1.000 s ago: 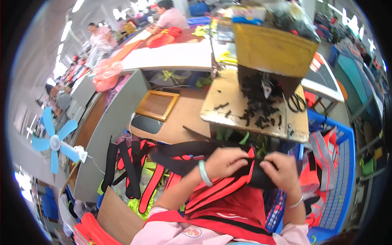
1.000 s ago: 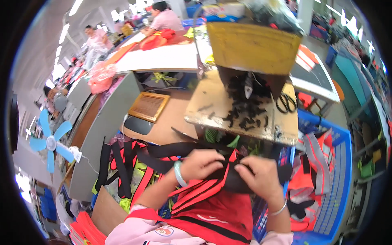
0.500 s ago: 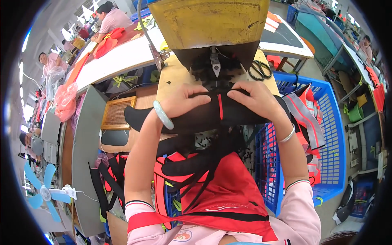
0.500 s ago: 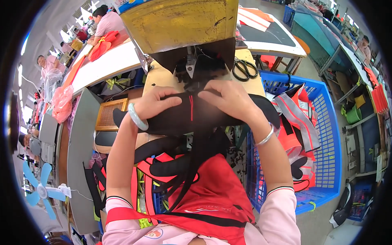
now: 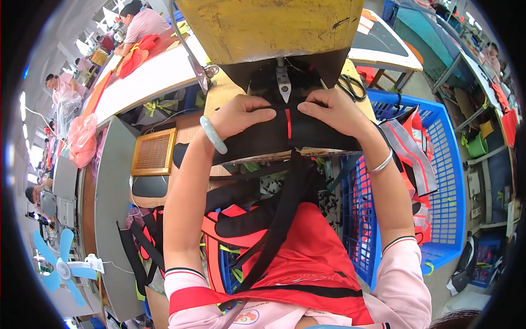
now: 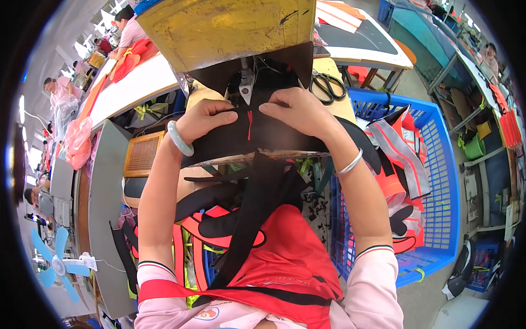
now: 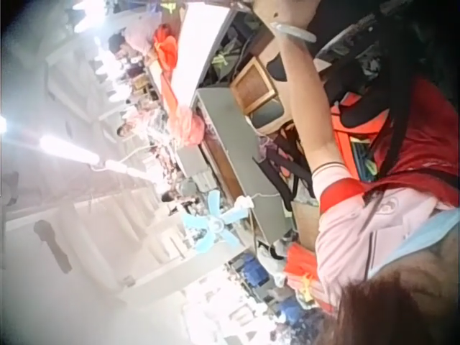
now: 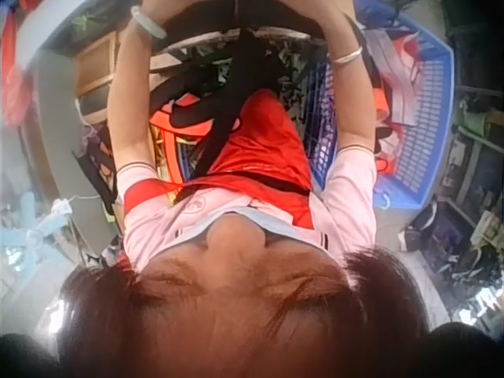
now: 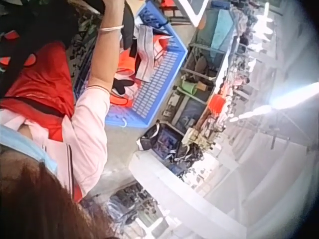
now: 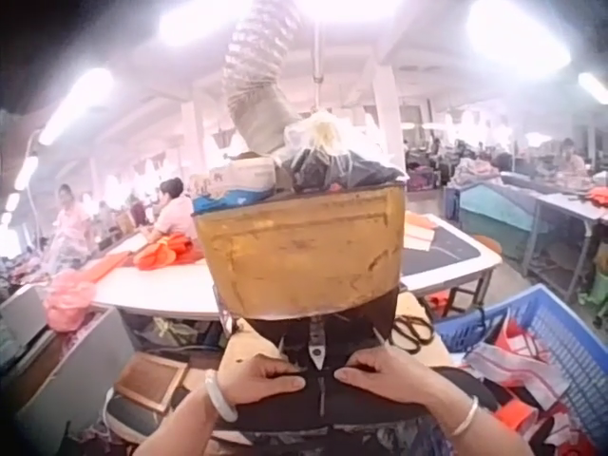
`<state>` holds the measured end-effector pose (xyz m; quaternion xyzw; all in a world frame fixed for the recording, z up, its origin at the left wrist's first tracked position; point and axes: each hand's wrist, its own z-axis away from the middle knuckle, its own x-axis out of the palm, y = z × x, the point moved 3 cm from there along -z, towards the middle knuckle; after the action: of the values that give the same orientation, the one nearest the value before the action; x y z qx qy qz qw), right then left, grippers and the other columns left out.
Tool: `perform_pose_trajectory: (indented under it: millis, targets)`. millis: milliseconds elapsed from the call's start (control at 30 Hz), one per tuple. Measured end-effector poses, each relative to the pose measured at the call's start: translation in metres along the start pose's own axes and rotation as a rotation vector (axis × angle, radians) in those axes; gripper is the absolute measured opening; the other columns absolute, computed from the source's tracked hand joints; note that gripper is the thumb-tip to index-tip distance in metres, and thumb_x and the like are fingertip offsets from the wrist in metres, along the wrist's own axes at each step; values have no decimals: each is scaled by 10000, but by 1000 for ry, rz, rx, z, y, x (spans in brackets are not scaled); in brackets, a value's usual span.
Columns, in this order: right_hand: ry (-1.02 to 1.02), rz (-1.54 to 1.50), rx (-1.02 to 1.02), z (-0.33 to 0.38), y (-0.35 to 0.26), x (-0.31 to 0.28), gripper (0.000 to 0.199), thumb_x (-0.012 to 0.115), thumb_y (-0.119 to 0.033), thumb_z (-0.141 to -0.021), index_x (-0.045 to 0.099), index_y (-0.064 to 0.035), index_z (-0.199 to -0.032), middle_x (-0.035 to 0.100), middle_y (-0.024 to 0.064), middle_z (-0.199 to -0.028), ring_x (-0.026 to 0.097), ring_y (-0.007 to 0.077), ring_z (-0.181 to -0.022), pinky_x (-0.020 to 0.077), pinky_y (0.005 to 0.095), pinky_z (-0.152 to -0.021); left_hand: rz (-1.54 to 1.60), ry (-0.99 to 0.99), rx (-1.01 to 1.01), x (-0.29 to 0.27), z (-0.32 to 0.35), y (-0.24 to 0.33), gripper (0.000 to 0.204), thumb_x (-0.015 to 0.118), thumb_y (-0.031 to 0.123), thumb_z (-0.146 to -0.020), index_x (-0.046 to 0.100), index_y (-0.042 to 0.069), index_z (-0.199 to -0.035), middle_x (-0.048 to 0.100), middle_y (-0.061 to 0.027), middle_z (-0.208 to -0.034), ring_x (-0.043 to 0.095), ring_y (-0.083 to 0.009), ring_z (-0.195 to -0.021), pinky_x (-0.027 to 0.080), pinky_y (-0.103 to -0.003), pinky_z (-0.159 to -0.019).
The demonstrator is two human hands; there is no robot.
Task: Assembling and sewing red and black fabric straps using an industrial sewing machine.
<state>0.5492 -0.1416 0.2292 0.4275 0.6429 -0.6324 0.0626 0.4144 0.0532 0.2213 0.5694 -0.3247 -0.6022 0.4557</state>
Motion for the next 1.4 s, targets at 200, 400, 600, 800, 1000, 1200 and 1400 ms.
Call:
perform_pose_trajectory:
  millis: [200, 400, 600, 800, 1000, 1200, 1400]
  targets:
    - [-25, -26, 53, 1, 3, -2, 357, 666, -337, -894, 693, 19, -909, 664, 137, -747, 621, 214, -686, 484, 345, -664, 20, 13, -33, 3, -2, 2, 333, 688, 284, -911, 684, -21, -1042, 661, 7, -834, 570, -55, -769, 470, -236, -687]
    - [25, 1, 6, -1, 5, -1, 349, 670, -342, -885, 699, 5, -906, 661, 147, -731, 628, 250, -672, 487, 355, -653, -49, -1, 11, 0, -8, -3, 290, 690, 220, -925, 677, -18, -1091, 675, 7, -912, 607, -52, -785, 503, -210, -697]
    - [74, 20, 17, -3, -2, -2, 309, 665, -291, -912, 677, 18, -909, 620, 87, -726, 546, 145, -665, 443, 319, -624, 26, 28, -17, -5, -8, -2, 304, 695, 224, -924, 669, -26, -1095, 664, 17, -912, 600, -47, -791, 499, -200, -703]
    - [202, 25, -23, 16, 3, -25, 342, 640, -320, -922, 666, 21, -942, 630, 122, -747, 589, 191, -698, 465, 335, -667, -12, 105, -6, -6, 0, -8, 282, 688, 212, -927, 673, -21, -1085, 661, 29, -899, 592, -36, -779, 491, -204, -690]
    - [91, 333, 125, 128, 25, -75, 323, 625, -309, -893, 670, 8, -851, 654, 171, -788, 637, 319, -735, 464, 409, -664, -112, 67, 46, 4, 47, 22, 310, 701, 245, -892, 691, -26, -1042, 702, -44, -851, 622, -95, -790, 500, -270, -721]
    - [156, 403, 278, 226, 37, -107, 198, 710, -188, -796, 719, -9, -879, 704, 111, -881, 647, 259, -841, 489, 377, -763, -723, 61, 652, 105, 120, 80, 167, 662, 214, -835, 673, 79, -932, 664, -86, -817, 668, -289, -774, 544, -371, -682]
    - [-401, -129, -177, 161, -96, 14, 371, 736, -330, -793, 712, -61, -1047, 677, 133, -814, 668, 249, -733, 513, 365, -649, -1409, -217, 1079, 292, 141, 37, 97, 600, 118, -724, 636, 35, -762, 613, -93, -717, 626, -240, -644, 532, -348, -578]
